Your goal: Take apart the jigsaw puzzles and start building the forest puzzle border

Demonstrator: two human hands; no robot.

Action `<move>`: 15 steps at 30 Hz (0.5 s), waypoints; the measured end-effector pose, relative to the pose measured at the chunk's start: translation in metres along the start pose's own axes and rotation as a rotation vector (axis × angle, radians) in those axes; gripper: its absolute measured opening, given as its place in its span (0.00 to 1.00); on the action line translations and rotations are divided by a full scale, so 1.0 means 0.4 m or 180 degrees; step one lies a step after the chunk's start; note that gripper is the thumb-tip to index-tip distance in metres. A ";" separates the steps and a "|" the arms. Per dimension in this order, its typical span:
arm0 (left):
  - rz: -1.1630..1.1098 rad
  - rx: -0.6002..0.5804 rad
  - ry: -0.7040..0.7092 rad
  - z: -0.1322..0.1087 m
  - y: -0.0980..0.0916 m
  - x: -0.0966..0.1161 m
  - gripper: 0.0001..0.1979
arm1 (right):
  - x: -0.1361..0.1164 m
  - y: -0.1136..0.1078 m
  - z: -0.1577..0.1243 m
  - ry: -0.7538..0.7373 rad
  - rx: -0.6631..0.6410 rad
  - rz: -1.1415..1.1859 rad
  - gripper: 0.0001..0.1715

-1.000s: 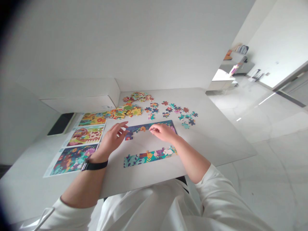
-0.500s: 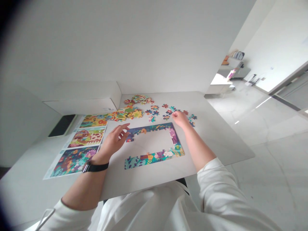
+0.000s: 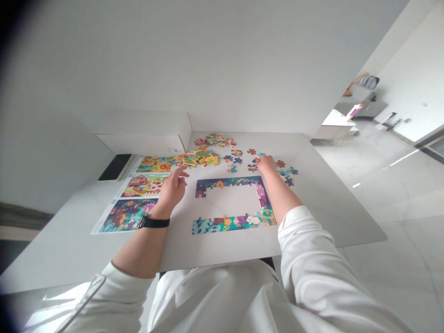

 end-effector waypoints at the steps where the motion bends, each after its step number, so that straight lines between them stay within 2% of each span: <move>1: -0.0001 -0.0010 -0.0010 0.000 0.001 0.001 0.28 | 0.008 -0.002 -0.002 0.0098 0.0033 0.0030 0.19; 3: -0.0028 -0.0027 -0.0004 -0.002 0.001 0.010 0.28 | 0.028 -0.012 -0.012 0.0321 0.0153 0.0111 0.19; 5: -0.0070 -0.0057 0.0004 -0.004 0.002 0.021 0.26 | 0.033 -0.026 -0.024 0.0343 0.0269 0.0335 0.15; 9: -0.0122 -0.0124 0.0034 -0.011 0.005 0.045 0.24 | 0.025 -0.056 -0.062 0.0347 0.0339 0.1300 0.10; 12: -0.0248 -0.0149 0.0108 -0.016 0.009 0.059 0.23 | -0.027 -0.096 -0.116 -0.0044 0.0466 0.2231 0.12; 15: -0.0462 -0.0224 0.0074 -0.020 0.020 0.059 0.22 | -0.120 -0.107 -0.205 -0.0633 0.0292 0.2837 0.14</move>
Point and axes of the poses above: each hand's wrist, its own z-axis towards the middle knuckle, its own y-axis out of the palm, x = y × z, the point moved 9 cm from there along z, towards the middle knuckle, and after that the axes turned 6 degrees about -y, right-handed, at the moved point
